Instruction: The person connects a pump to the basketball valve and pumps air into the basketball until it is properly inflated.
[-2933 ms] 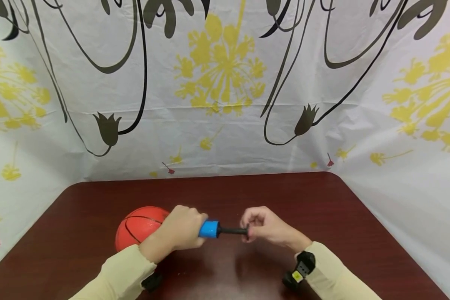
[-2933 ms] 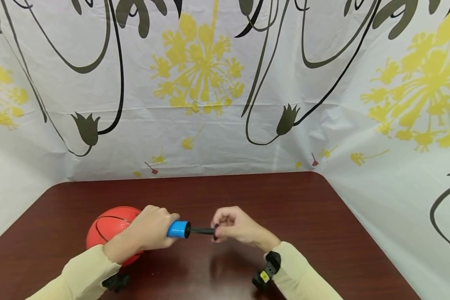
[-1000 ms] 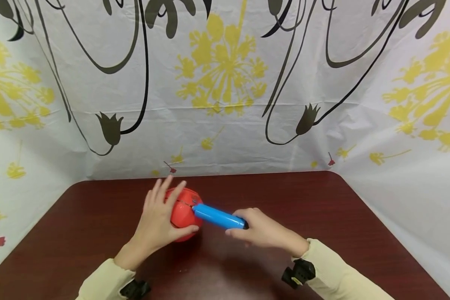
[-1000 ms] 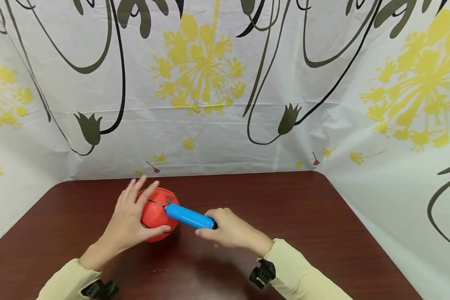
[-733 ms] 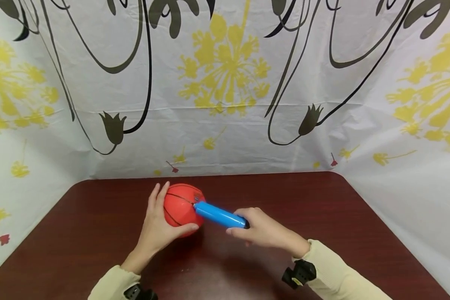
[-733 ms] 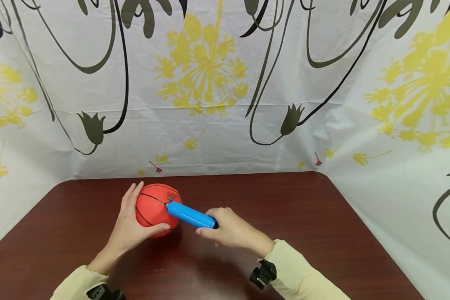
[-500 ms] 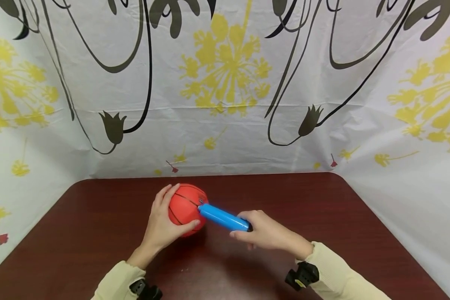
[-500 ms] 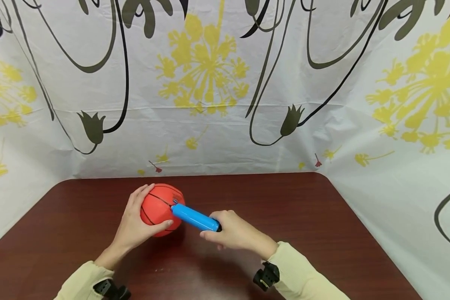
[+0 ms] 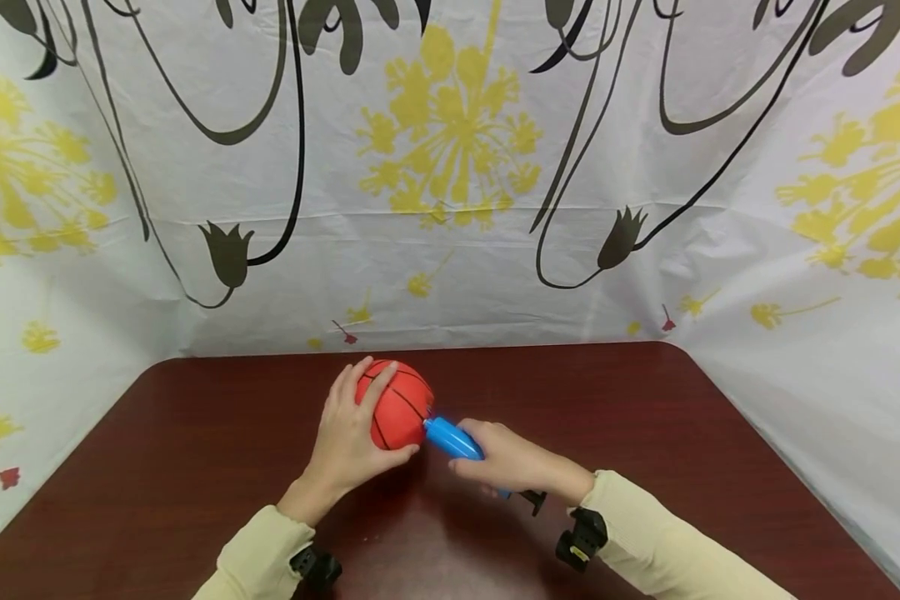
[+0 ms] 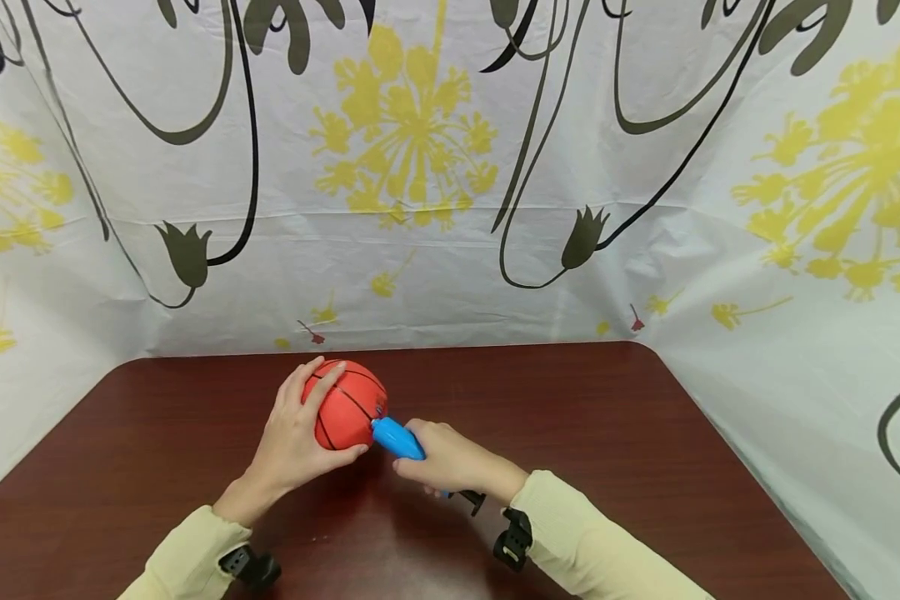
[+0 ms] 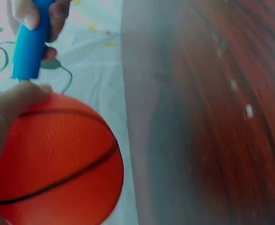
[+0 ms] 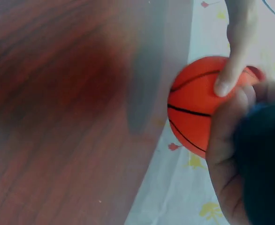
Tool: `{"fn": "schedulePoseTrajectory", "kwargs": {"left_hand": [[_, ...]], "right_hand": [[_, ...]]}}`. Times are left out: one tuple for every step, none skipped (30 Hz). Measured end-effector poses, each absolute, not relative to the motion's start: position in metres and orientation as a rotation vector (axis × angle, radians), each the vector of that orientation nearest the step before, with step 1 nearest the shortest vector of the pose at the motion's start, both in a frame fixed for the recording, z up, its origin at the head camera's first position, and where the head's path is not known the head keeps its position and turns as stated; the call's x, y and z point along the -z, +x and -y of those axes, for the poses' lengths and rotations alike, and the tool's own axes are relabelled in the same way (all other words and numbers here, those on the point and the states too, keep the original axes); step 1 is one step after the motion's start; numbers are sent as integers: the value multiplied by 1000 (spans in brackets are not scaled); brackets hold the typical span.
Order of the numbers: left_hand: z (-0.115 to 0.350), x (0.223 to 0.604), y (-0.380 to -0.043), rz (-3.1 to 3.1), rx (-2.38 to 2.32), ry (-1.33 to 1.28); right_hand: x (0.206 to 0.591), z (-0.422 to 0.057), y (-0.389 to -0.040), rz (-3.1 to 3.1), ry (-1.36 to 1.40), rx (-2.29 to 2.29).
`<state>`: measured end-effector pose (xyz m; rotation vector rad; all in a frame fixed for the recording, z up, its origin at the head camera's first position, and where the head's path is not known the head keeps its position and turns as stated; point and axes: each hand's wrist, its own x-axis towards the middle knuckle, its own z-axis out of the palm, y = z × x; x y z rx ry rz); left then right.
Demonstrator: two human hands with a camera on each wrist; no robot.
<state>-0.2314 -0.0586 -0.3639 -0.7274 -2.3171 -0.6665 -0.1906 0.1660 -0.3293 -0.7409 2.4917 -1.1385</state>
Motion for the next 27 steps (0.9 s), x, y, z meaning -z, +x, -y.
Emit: {"fn": "schedulePoseTrajectory", "kwargs": {"left_hand": [[58, 365, -232, 2333, 666, -731], [58, 365, -232, 2352, 675, -730], [58, 366, -232, 2369, 695, -727], [58, 367, -232, 2385, 723, -727], [58, 368, -232, 2403, 750, -727], [58, 369, -233, 2419, 781, -727], [58, 369, -233, 2430, 812, -724], [57, 370, -233, 2435, 845, -720], [57, 371, -234, 2438, 869, -714], [56, 371, -234, 2437, 888, -707], [56, 372, -235, 2435, 894, -700], [55, 372, -236, 2425, 896, -699], [55, 373, -237, 2413, 881, -702], [55, 373, -238, 2399, 850, -710], [56, 372, -240, 2382, 803, -721], [56, 372, -242, 2360, 753, -738], [58, 372, -244, 2338, 695, -759], [59, 372, -247, 2314, 641, -782], [60, 371, -250, 2296, 590, -804], [61, 369, -253, 2284, 549, -827], [63, 368, -256, 2278, 524, -850], [64, 366, -259, 2280, 511, -875], [65, 364, -262, 2287, 500, -899], [66, 362, -265, 2298, 496, -921], [67, 359, -267, 2310, 492, -940], [68, 357, -269, 2320, 485, -958], [70, 355, -270, 2328, 482, -972]], "right_hand": [[330, -165, -191, -2499, -730, 1147], [331, -164, -191, -2507, -721, 1150], [332, -164, -191, -2512, -716, 1158], [332, -163, -191, -2511, -711, 1168], [332, -163, -191, -2507, -709, 1176], [333, -163, -191, -2502, -706, 1183], [333, -163, -191, -2496, -706, 1190], [333, -163, -191, -2490, -705, 1198], [333, -163, -192, -2486, -705, 1203], [333, -163, -192, -2483, -702, 1205], [333, -162, -192, -2480, -700, 1208], [333, -162, -192, -2478, -698, 1209], [332, -162, -193, -2477, -697, 1209], [332, -162, -193, -2475, -694, 1209], [331, -161, -193, -2473, -693, 1206], [331, -161, -193, -2470, -691, 1201], [331, -161, -193, -2469, -687, 1195], [330, -161, -193, -2469, -684, 1188], [330, -161, -193, -2472, -682, 1180], [329, -161, -193, -2478, -678, 1170], [329, -160, -193, -2488, -678, 1160], [329, -160, -192, -2505, -677, 1148], [328, -159, -192, -2536, -683, 1124], [328, -158, -191, -2577, -695, 1090], [327, -157, -190, -2623, -707, 1047], [326, -155, -189, -2677, -726, 995], [326, -154, -187, -2731, -745, 942]]}}
